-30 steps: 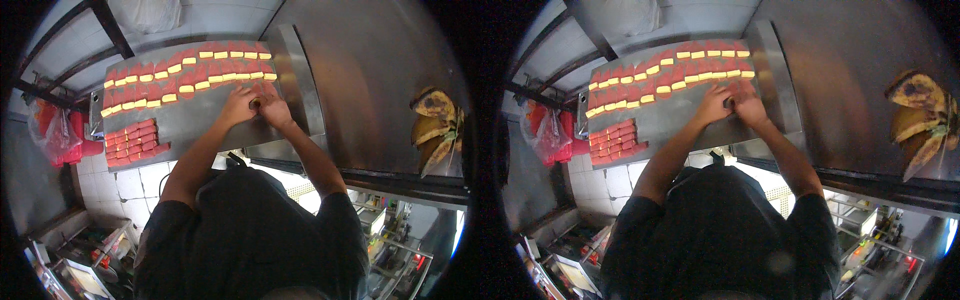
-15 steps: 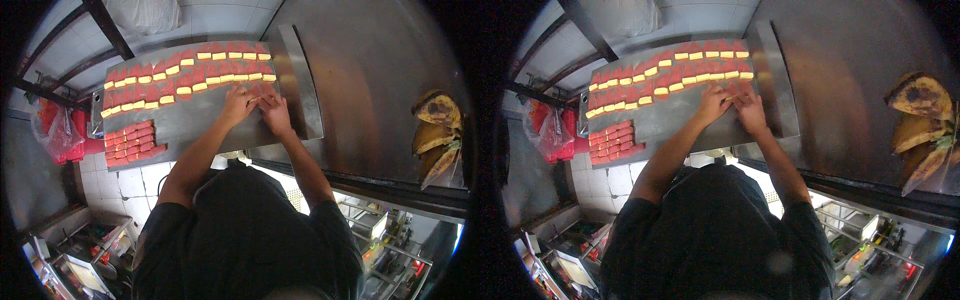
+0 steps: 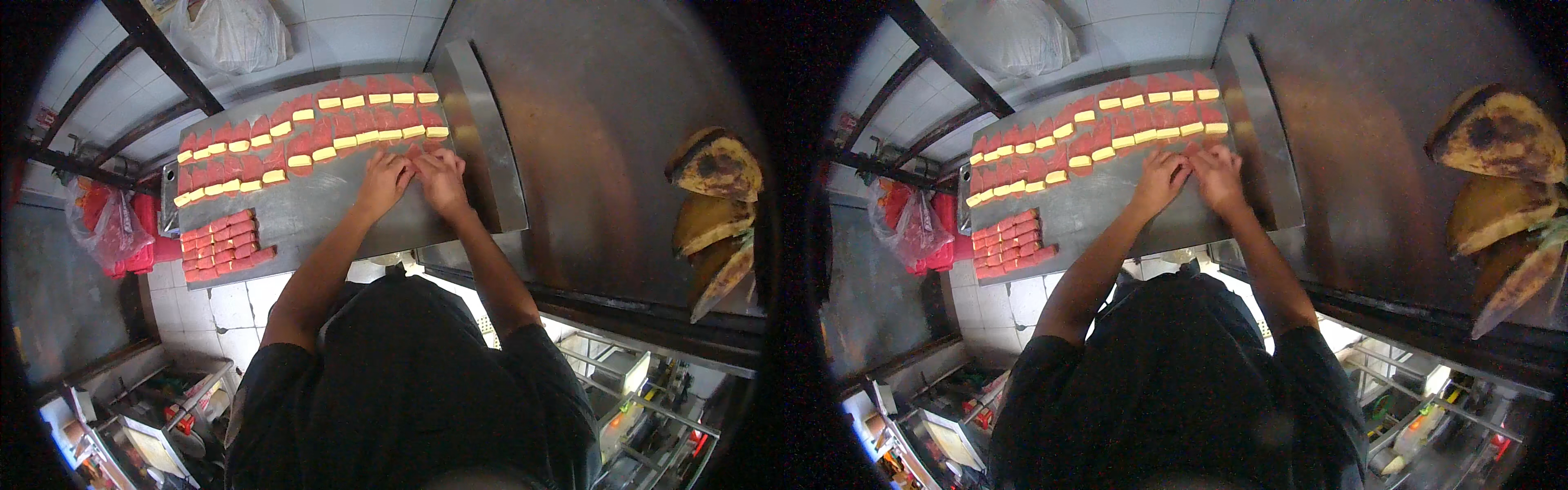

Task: The person places small yellow rectangular pieces onto rows of red rectangular slices laid out on a stainless steel countertop. The person continues this repetitive placement across multiple rows, arranging the items in neat lines.

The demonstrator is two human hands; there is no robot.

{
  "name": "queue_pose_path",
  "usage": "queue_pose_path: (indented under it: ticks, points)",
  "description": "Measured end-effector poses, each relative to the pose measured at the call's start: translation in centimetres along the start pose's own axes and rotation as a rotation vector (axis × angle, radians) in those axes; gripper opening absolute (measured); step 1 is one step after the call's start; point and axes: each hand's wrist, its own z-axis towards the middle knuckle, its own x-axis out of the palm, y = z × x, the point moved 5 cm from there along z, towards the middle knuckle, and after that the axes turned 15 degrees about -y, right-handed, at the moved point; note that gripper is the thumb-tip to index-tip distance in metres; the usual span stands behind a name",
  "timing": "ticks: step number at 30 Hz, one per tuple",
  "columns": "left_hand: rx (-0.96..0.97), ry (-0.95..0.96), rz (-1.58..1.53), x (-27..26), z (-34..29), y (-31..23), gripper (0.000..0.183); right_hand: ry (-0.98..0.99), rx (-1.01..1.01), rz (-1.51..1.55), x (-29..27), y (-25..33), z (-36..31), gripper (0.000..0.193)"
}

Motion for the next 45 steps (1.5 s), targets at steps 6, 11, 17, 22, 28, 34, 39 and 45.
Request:
queue_pose_path:
  ticks: [6, 11, 17, 22, 28, 34, 39, 45]
  points:
    - [-0.029, 0.096, -0.027, -0.2, -0.7, 0.8, 0.017, 0.041, -0.006, 0.125, 0.8, -1.0, 0.3, 0.021]
    - [-0.008, 0.036, 0.002, -1.8, 0.2, -1.3, 0.022, 0.029, -0.055, 0.251, 0.4, -1.0, 0.8, 0.025]
    - [-0.018, 0.108, 0.036, -0.6, -0.7, 0.3, 0.025, -0.037, 0.072, 0.047, -1.1, -0.6, 0.3, 0.032]
    - [-0.02, 0.088, -0.032, -0.3, -0.4, 0.3, 0.023, 0.083, -0.074, 0.069, 1.9, -2.6, -1.4, 0.032]
    - [0.075, 0.065, 0.066, -0.8, 1.0, -0.4, 0.02, 0.015, -0.001, -0.015, 0.3, -0.4, 0.8, 0.026]
    - [0.098, 0.07, 0.127, -0.2, 1.7, 0.3, 0.022, 0.13, 0.054, 0.134, 0.7, -1.1, 1.6, 0.025]
    - [0.094, 0.019, 0.082, 0.3, 2.0, 0.5, 0.021, 0.135, 0.071, 0.08, 0.9, -0.8, 2.8, 0.025]
    - [0.086, 0.105, 0.248, 0.3, 2.5, -0.1, 0.024, -0.052, -0.015, 0.081, 1.0, -1.0, 2.4, 0.016]
